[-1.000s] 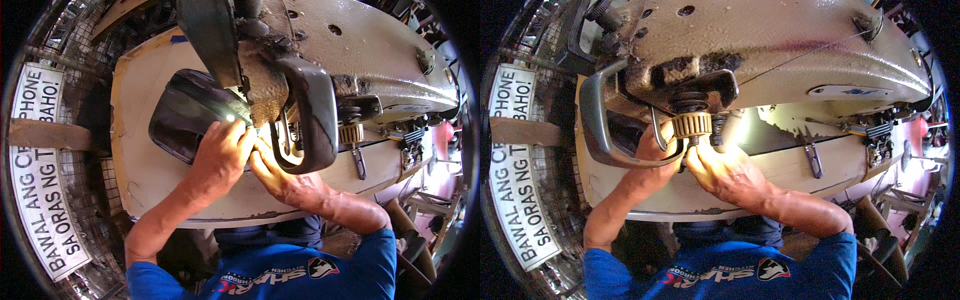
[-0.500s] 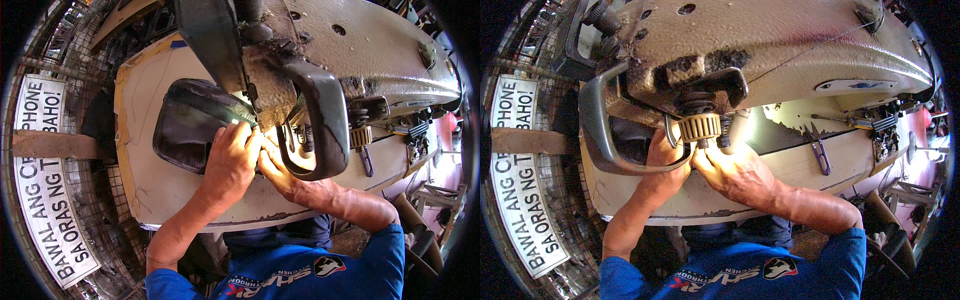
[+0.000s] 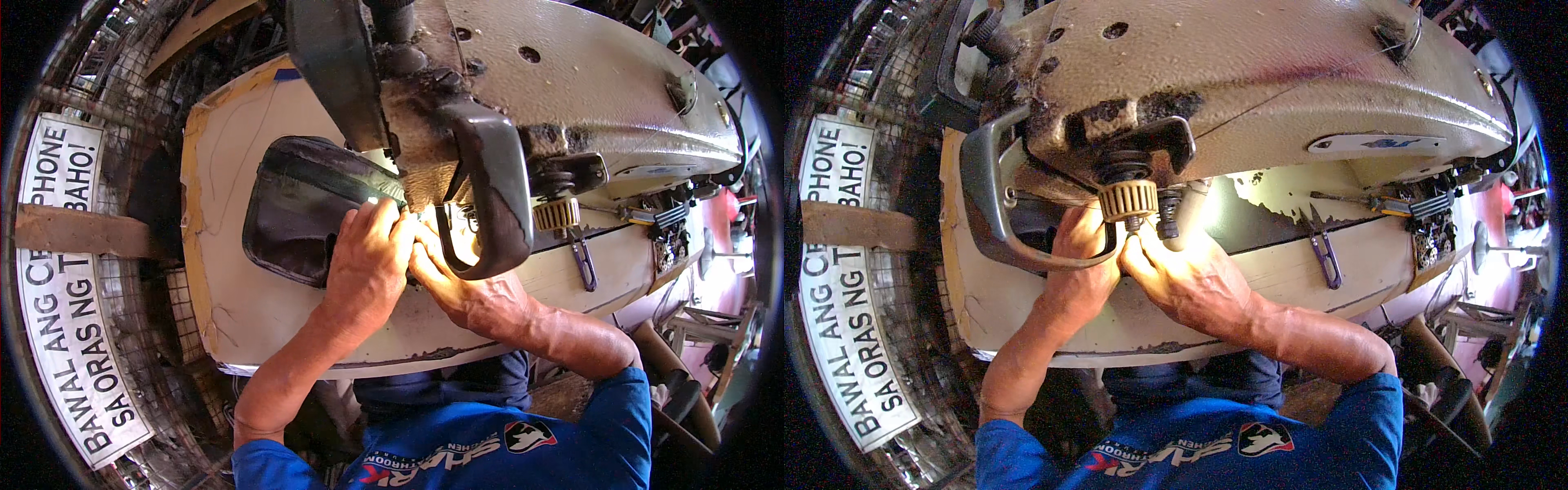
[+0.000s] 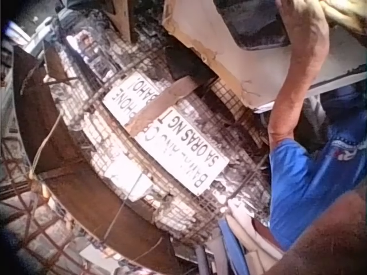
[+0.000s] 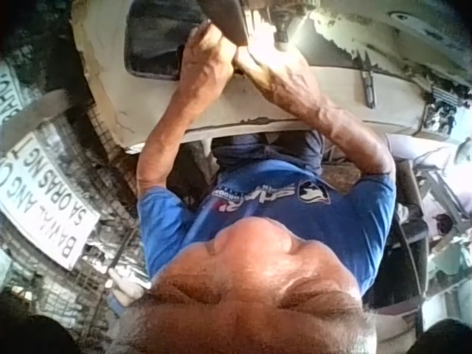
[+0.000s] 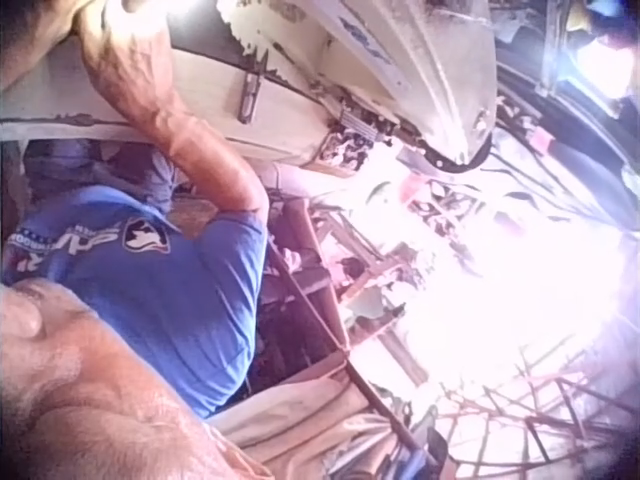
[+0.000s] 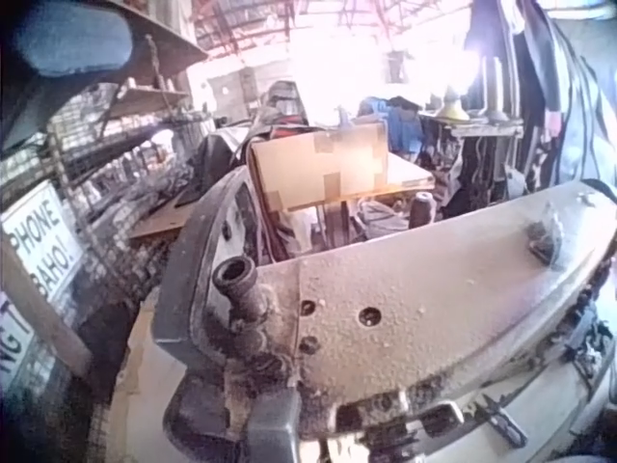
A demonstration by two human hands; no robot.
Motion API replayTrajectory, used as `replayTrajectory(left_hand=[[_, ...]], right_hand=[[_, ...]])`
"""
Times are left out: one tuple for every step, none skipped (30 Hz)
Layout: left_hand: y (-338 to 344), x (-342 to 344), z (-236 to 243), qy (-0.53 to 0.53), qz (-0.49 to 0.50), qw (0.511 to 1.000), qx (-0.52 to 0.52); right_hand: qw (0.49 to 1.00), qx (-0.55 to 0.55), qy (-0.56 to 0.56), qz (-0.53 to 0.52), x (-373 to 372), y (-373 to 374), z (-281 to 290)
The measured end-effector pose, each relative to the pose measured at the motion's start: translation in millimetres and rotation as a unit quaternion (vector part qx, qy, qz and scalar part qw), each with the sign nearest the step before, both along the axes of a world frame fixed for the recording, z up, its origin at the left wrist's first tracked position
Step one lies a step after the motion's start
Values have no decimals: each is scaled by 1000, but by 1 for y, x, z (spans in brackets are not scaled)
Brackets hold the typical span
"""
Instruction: Sewing a small textile pouch using an industrial sewing machine.
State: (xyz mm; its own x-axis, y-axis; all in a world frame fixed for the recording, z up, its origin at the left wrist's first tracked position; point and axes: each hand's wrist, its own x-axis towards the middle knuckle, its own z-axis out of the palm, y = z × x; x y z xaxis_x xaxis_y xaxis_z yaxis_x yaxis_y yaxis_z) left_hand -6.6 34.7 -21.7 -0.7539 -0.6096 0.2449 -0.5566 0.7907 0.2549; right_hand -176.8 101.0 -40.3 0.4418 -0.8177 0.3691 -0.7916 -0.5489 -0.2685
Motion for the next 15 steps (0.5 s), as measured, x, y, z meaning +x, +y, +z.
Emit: replayTrajectory(left_hand=[[0, -1, -1, -9, -2, 1000, -3], [0, 0, -1, -9, -1, 1000, -2], [0, 1, -1, -3, 0, 1000, -1], [1, 1, -1, 4, 2, 1000, -1], [1, 1, -1, 4, 2, 1000, 0], [1, 2, 0, -3, 7, 1000, 13], [1, 2, 0, -11, 11, 1000, 27], [1, 2, -1, -11, 13, 999, 27], [1, 3, -3, 0, 11, 1000, -1], [1, 4, -3, 10, 10, 999, -29], [1, 2, -1, 11, 8, 999, -29], [1, 1, 4, -22, 5, 999, -30], [1, 0, 11, -57, 3, 998, -30], [1, -2, 21, -58, 1, 998, -30], [1, -5, 35, -114, 8, 988, -100]], right_hand=[[1000, -11, -5, 2, -1, 0, -1], [1000, -11, -5, 2, 0, 0, 0], [1000, 5, -10, 1, 0, 2, 2], [1000, 21, -15, -1, 1, 3, 4], [1000, 21, -15, 0, 0, 2, 4], [1000, 9, -6, 1, 0, 0, 3], [1000, -2, 4, 2, 0, -1, 3], [1000, -2, 3, 4, 0, 0, 3], [1000, 23, -2, 6, 0, 1, 4], [999, 48, -8, 10, 0, 1, 4], [999, 48, -7, 8, -1, 1, 3], [1000, 9, 15, 8, -2, 0, 0], [999, -30, 37, 8, -2, 0, -1], [998, -38, 50, 2, -3, 1, 3], [999, -32, 34, 9, -3, 3, 0]])
